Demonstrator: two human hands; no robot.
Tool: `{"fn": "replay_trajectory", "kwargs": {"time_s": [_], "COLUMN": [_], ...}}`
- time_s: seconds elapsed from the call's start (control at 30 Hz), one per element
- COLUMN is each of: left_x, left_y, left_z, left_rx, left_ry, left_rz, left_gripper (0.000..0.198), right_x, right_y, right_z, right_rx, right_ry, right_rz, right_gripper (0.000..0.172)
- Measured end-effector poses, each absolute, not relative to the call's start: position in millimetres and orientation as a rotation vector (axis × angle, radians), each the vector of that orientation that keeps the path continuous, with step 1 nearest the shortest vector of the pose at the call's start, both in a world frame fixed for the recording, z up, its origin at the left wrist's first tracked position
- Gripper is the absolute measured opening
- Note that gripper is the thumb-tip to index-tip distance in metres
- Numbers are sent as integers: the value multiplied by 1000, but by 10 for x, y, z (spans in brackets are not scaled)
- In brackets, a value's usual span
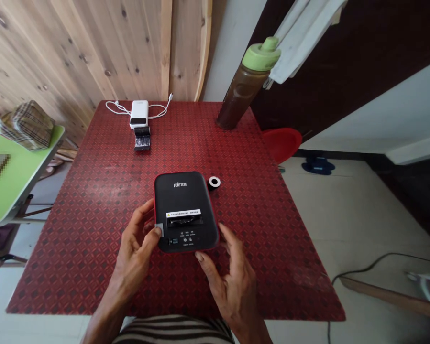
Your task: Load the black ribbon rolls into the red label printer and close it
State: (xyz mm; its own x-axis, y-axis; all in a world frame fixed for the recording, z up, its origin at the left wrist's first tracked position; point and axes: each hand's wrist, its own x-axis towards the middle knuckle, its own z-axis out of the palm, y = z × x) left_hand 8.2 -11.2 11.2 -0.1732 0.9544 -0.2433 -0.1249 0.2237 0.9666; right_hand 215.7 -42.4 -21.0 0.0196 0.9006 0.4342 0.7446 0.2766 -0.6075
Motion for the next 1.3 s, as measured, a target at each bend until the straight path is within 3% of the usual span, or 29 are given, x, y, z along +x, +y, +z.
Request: {"fn": "replay_trajectory", "kwargs": {"time_s": [0.13,0.67,0.87,1.0,1.13,1.3], "left_x": [119,100,-21,-54,-63,-83], "left_y": [-116,-113,-143,-157,-159,-176], "left_z": [127,107,34,-131,-276,-297], "left_rx": [809,861,981,1131,1215,1233], "left_ry": [1384,1356,1293,1254,1228,1241], "left_rz": [1209,1208,1193,1236,1259,1244], "left_gripper": [59,59,58,60,61,60], "right_x": [2141,2206,2392,2158,1817,1637], "right_y": [-413,-381,-13,479,860,1010], "right_z": [-227,-128,283,500,546,557], "right_rx": [-1479,-1442,-1322,-1116,-1227,-1299], "right_ry": [-1753,-1810,-1942,-2258,-2776,-2884], "right_rz": [256,262,128,185,383,393], "right_gripper": [46,49,24,21,21,25]}}
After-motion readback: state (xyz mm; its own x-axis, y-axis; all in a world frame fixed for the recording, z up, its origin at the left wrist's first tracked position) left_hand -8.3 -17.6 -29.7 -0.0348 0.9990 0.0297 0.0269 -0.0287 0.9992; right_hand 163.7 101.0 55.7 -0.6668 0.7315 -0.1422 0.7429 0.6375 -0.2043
